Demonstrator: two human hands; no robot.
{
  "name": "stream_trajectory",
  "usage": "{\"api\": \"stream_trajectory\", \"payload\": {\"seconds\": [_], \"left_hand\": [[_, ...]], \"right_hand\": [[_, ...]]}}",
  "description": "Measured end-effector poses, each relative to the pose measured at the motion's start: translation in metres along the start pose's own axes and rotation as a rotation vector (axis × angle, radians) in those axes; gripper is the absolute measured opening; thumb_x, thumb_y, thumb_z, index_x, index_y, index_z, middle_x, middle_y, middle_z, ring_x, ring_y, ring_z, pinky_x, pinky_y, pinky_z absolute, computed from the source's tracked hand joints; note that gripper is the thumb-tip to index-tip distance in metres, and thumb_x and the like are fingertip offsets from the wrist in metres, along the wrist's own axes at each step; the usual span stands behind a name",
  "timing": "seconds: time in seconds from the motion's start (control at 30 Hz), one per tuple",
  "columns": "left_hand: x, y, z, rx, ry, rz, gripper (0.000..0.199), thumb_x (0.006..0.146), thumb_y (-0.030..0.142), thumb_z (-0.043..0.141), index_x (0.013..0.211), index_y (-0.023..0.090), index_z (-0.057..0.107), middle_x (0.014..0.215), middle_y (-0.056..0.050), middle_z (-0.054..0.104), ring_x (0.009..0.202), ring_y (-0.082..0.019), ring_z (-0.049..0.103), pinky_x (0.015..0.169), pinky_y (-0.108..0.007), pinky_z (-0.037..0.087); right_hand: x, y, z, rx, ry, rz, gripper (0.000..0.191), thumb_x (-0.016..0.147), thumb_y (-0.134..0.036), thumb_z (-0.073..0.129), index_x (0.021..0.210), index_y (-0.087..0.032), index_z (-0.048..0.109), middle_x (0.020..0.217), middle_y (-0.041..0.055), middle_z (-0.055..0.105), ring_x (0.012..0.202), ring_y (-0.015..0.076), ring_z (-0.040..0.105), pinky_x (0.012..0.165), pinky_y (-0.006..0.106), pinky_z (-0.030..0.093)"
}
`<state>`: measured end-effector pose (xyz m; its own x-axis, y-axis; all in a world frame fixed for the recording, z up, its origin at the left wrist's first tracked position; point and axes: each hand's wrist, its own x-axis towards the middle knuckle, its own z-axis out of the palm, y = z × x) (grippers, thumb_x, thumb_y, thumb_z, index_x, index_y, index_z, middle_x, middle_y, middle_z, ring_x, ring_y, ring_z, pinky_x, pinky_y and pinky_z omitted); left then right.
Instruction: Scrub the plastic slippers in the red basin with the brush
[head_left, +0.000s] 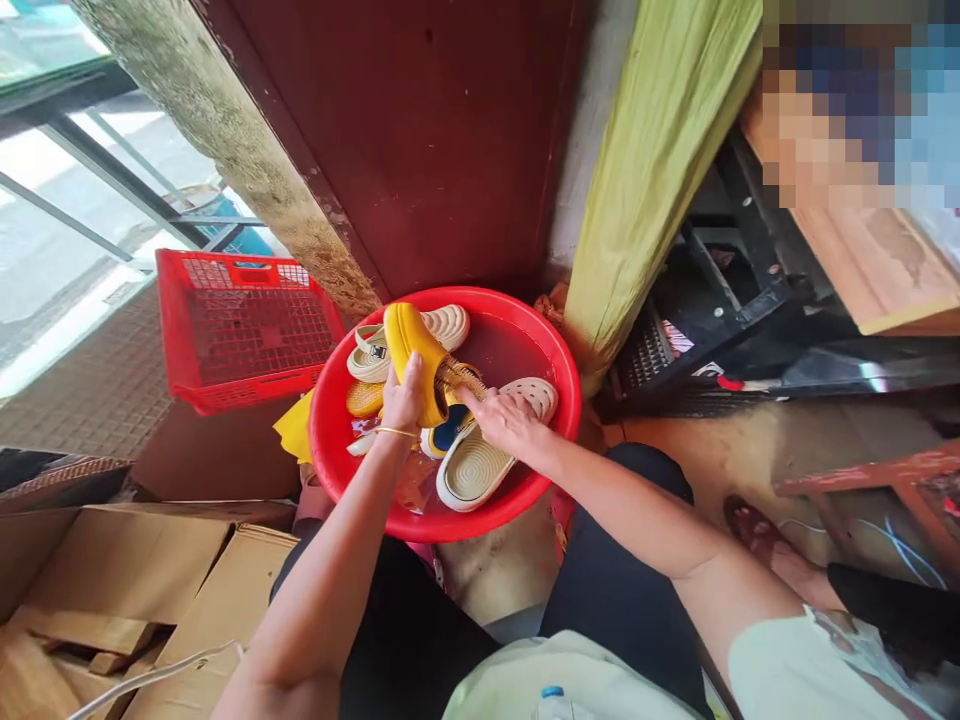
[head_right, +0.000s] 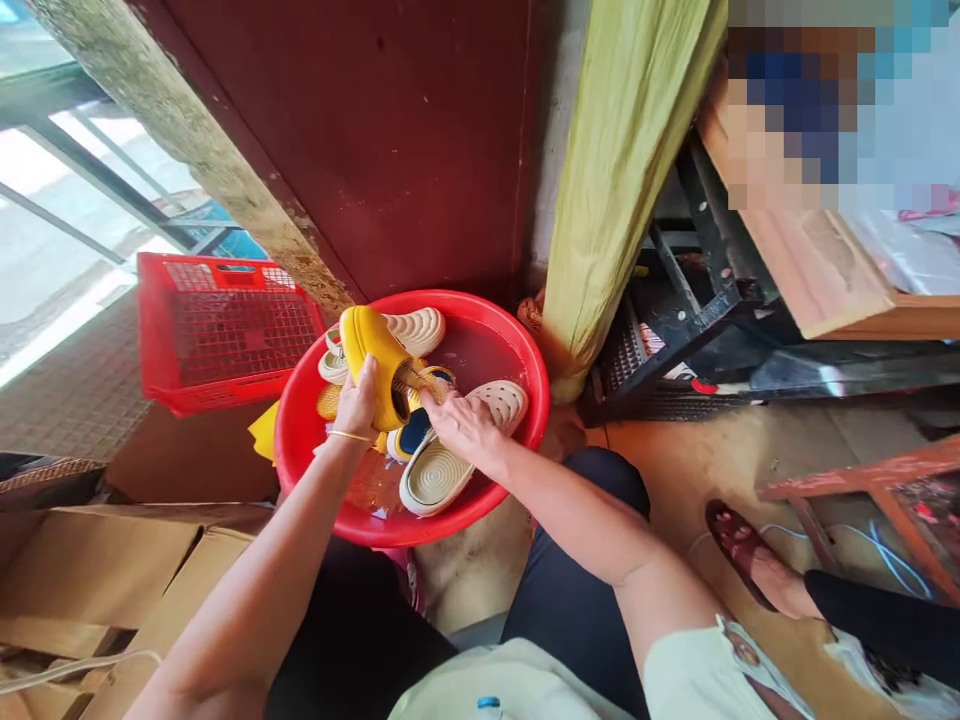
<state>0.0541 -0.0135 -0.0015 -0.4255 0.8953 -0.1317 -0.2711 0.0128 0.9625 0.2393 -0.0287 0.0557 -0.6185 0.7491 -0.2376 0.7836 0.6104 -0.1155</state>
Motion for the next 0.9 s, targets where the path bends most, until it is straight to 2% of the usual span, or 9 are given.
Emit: {"api": "stream_trajectory", "payload": {"seconds": [0.1, 0.2, 0.3, 0.4, 0.47, 0.53, 0.63, 0.73, 0.9], "left_hand": [[0.008, 0.003, -0.001, 0.072, 0.006, 0.108, 0.047, 0.093, 0.050, 0.069, 0.127, 0.018, 0.061, 0.113, -0.005, 0.072, 0.105, -0.021, 0.070, 0.091, -0.032, 0.056], [0.018, 0.006, -0.004, 0.135, -0.013, 0.247, 0.044, 0.093, 0.047, 0.070, 0.123, 0.017, 0.062, 0.110, -0.006, 0.073, 0.108, -0.022, 0.070, 0.088, -0.031, 0.055], [0.028, 0.008, -0.010, 0.164, -0.012, 0.366, 0.043, 0.090, 0.047, 0.074, 0.120, 0.017, 0.065, 0.112, -0.004, 0.073, 0.110, -0.020, 0.069, 0.088, -0.029, 0.054], [0.034, 0.009, -0.015, 0.171, -0.025, 0.405, 0.043, 0.091, 0.047, 0.073, 0.119, 0.015, 0.066, 0.109, -0.003, 0.074, 0.104, -0.017, 0.070, 0.085, -0.027, 0.053], [0.035, 0.009, -0.015, 0.146, -0.040, 0.383, 0.046, 0.088, 0.052, 0.075, 0.115, 0.016, 0.068, 0.104, -0.003, 0.075, 0.098, -0.017, 0.071, 0.080, -0.026, 0.054], [0.034, 0.011, -0.014, 0.097, -0.078, 0.332, 0.049, 0.084, 0.056, 0.077, 0.112, 0.016, 0.069, 0.100, -0.004, 0.075, 0.094, -0.019, 0.072, 0.078, -0.027, 0.056], [0.032, 0.015, -0.009, -0.022, -0.149, 0.235, 0.051, 0.089, 0.061, 0.070, 0.114, 0.016, 0.068, 0.106, -0.006, 0.075, 0.100, -0.021, 0.072, 0.085, -0.032, 0.059], [0.027, 0.022, -0.004, -0.128, -0.175, 0.148, 0.057, 0.099, 0.067, 0.050, 0.121, 0.017, 0.065, 0.117, -0.007, 0.074, 0.111, -0.022, 0.070, 0.094, -0.036, 0.059], [0.020, 0.025, 0.007, -0.157, -0.170, 0.002, 0.073, 0.094, 0.082, 0.040, 0.124, 0.021, 0.066, 0.108, -0.008, 0.075, 0.121, -0.029, 0.067, 0.091, -0.042, 0.061]], "right_hand": [[0.008, 0.002, -0.014, 0.131, 0.005, -0.089, 0.052, 0.103, -0.016, 0.036, 0.154, -0.021, 0.046, 0.114, 0.0172, 0.077, 0.106, 0.0316, 0.075, 0.087, 0.041, 0.058], [0.005, 0.009, -0.024, 0.280, -0.008, -0.150, 0.046, 0.107, -0.026, 0.036, 0.150, -0.027, 0.052, 0.120, 0.0114, 0.078, 0.110, 0.0307, 0.074, 0.091, 0.040, 0.057], [-0.002, 0.013, -0.018, 0.451, -0.054, -0.216, 0.044, 0.107, -0.032, 0.043, 0.149, -0.029, 0.057, 0.133, 0.0065, 0.074, 0.120, 0.0288, 0.070, 0.099, 0.037, 0.054], [-0.008, 0.018, -0.005, 0.624, -0.100, -0.271, 0.044, 0.104, -0.032, 0.051, 0.147, -0.028, 0.062, 0.138, 0.0033, 0.071, 0.128, 0.0257, 0.066, 0.104, 0.033, 0.050], [-0.010, 0.025, 0.002, 0.734, -0.139, -0.290, 0.045, 0.102, -0.032, 0.055, 0.146, -0.026, 0.064, 0.125, 0.0027, 0.077, 0.117, 0.0236, 0.071, 0.099, 0.030, 0.052], [-0.011, 0.035, 0.005, 0.835, -0.221, -0.303, 0.049, 0.100, -0.034, 0.058, 0.148, -0.023, 0.063, 0.099, 0.0010, 0.080, 0.093, 0.0197, 0.074, 0.085, 0.027, 0.055], [-0.012, 0.049, 0.009, 0.989, -0.347, -0.294, 0.061, 0.096, -0.032, 0.063, 0.154, -0.016, 0.054, 0.072, -0.0029, 0.071, 0.067, 0.0139, 0.067, 0.067, 0.023, 0.052], [-0.014, 0.055, 0.018, 1.178, -0.364, -0.280, 0.067, 0.093, -0.034, 0.067, 0.156, -0.015, 0.052, 0.071, -0.0028, 0.068, 0.062, 0.0125, 0.063, 0.059, 0.022, 0.050], [-0.016, 0.046, 0.033, 1.380, -0.317, -0.238, 0.075, 0.089, -0.037, 0.073, 0.157, -0.016, 0.048, 0.078, -0.0007, 0.070, 0.059, 0.0117, 0.061, 0.055, 0.022, 0.052]]}}
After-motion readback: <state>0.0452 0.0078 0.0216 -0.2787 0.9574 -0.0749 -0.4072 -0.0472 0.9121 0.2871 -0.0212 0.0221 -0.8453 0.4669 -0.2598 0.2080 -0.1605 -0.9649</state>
